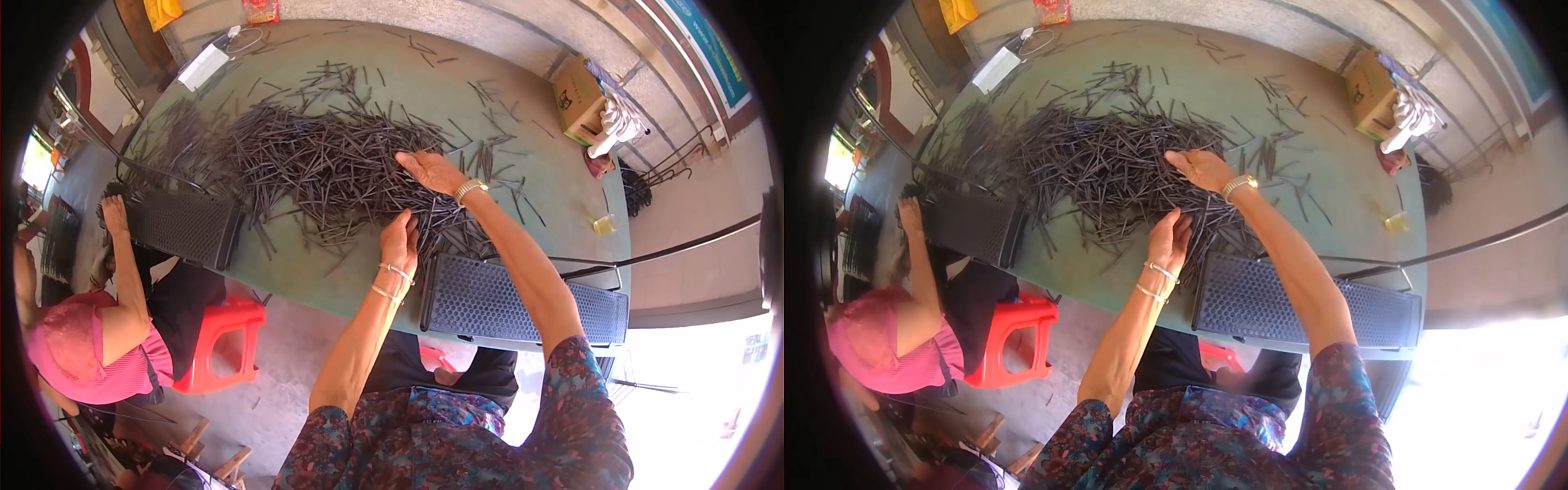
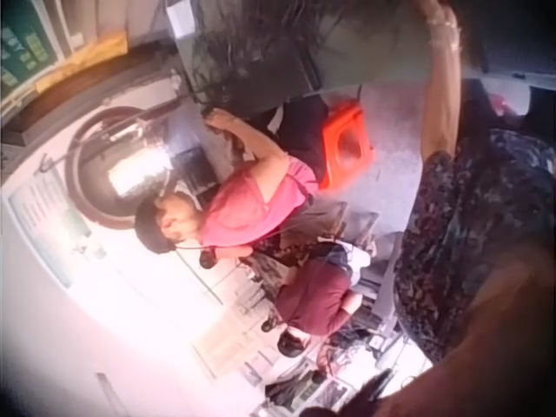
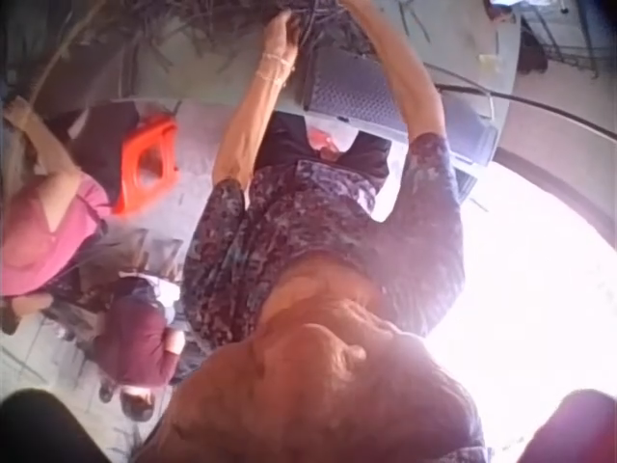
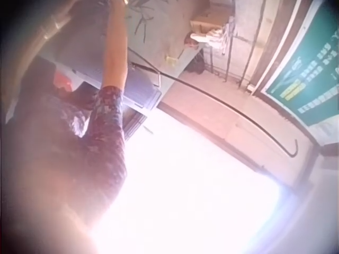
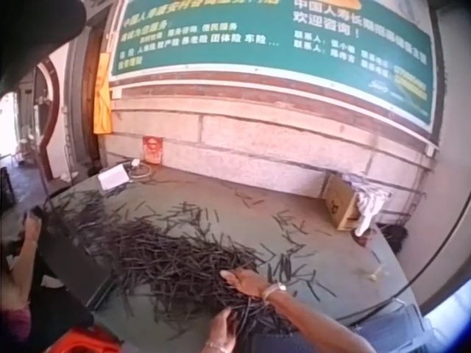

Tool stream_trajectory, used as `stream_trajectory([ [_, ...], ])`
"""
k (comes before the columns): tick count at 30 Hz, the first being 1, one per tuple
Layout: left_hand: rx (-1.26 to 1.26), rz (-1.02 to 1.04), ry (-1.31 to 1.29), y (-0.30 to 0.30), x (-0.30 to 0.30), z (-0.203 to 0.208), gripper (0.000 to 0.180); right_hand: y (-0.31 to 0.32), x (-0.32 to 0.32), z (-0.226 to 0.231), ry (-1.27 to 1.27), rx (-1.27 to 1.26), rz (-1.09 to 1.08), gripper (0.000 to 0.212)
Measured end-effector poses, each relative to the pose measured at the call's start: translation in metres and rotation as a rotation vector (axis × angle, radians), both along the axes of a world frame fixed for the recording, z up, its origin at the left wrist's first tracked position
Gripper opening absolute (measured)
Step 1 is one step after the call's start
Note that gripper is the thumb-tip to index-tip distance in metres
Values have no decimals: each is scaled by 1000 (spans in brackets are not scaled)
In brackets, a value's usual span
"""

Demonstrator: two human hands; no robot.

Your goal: Inserting thin metal rods into a perforated component frame.

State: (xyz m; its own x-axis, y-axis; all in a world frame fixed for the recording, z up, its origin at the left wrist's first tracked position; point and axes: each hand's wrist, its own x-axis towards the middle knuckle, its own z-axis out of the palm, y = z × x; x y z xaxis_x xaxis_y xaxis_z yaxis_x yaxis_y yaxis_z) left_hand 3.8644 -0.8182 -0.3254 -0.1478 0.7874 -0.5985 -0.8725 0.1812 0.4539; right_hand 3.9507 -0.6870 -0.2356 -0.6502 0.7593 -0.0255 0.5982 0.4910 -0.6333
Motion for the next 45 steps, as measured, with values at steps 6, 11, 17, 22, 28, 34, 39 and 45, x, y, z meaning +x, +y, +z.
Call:
stream_trajectory([
  [6, -74, -50, -12, -6, 11, 5, 26, 25, 45, -6, -135, 7, -413, 66],
  [11, -84, -140, 101, 23, 14, -5, 45, 11, 51, -24, -315, 12, -396, 90],
  [17, -174, -240, 124, 40, -4, 11, 66, 3, 39, -15, -311, -146, -357, 84],
  [22, -196, -262, 210, 44, 11, 23, 61, 7, 55, -22, -308, -234, -283, 85],
  [28, -84, -314, 107, 59, 1, 12, 65, -4, 43, -10, -206, -241, -198, 82],
  [34, 11, -362, 66, 62, 20, 33, 56, -22, 33, 10, -286, 12, -286, 42],
  [39, 435, -391, -252, 76, -6, 18, 44, -39, 16, 50, -257, 194, -363, 37],
  [45, 418, -367, -54, 52, 21, 88, 70, -42, 39, 52, -200, 471, -252, 39],
])
